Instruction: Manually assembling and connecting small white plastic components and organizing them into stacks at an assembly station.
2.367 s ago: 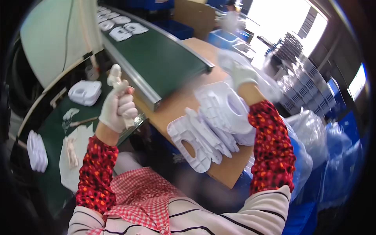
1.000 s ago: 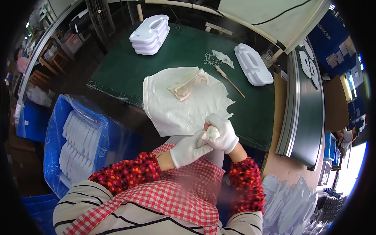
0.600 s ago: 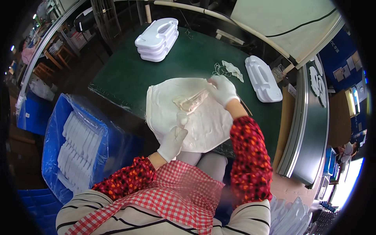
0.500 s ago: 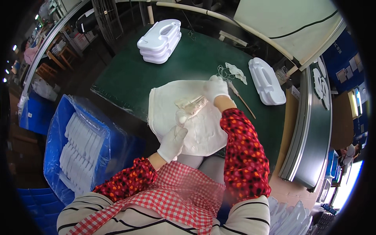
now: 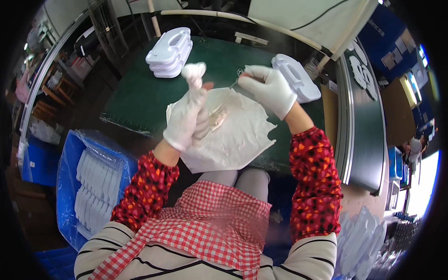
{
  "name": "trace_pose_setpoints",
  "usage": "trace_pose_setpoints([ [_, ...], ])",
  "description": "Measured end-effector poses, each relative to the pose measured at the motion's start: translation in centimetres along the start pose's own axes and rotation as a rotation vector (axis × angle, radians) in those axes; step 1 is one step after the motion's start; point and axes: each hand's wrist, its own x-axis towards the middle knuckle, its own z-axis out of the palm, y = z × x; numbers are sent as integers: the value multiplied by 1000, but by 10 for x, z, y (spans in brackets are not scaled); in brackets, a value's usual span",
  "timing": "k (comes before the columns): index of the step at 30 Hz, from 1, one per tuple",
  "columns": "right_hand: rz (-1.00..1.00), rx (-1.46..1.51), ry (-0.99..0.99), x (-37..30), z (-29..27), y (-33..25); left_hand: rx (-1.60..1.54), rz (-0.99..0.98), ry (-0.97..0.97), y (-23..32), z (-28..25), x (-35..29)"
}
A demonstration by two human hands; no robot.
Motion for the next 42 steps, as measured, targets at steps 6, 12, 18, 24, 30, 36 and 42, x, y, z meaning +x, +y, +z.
trace_pose_setpoints([
  [6,-322,-171,20,-43,-27,-52,62,-151,-325,34,48,4],
  [12,-185,-323,161,-110,-69,-46,92,-184,-313,51,38,-1],
  [18,-11,-347,144,-178,-70,-2,41,-459,-315,48,18,-7],
  [24,50,-306,335,-244,-70,33,388,-534,-177,29,-22,-7],
  [30,186,-134,401,-284,-57,48,681,-481,228,12,-92,-5],
  [36,131,-250,302,-286,-33,48,593,-345,325,10,-104,-23],
  [42,-164,-352,85,-255,14,32,971,-10,-166,-35,-13,-45],
])
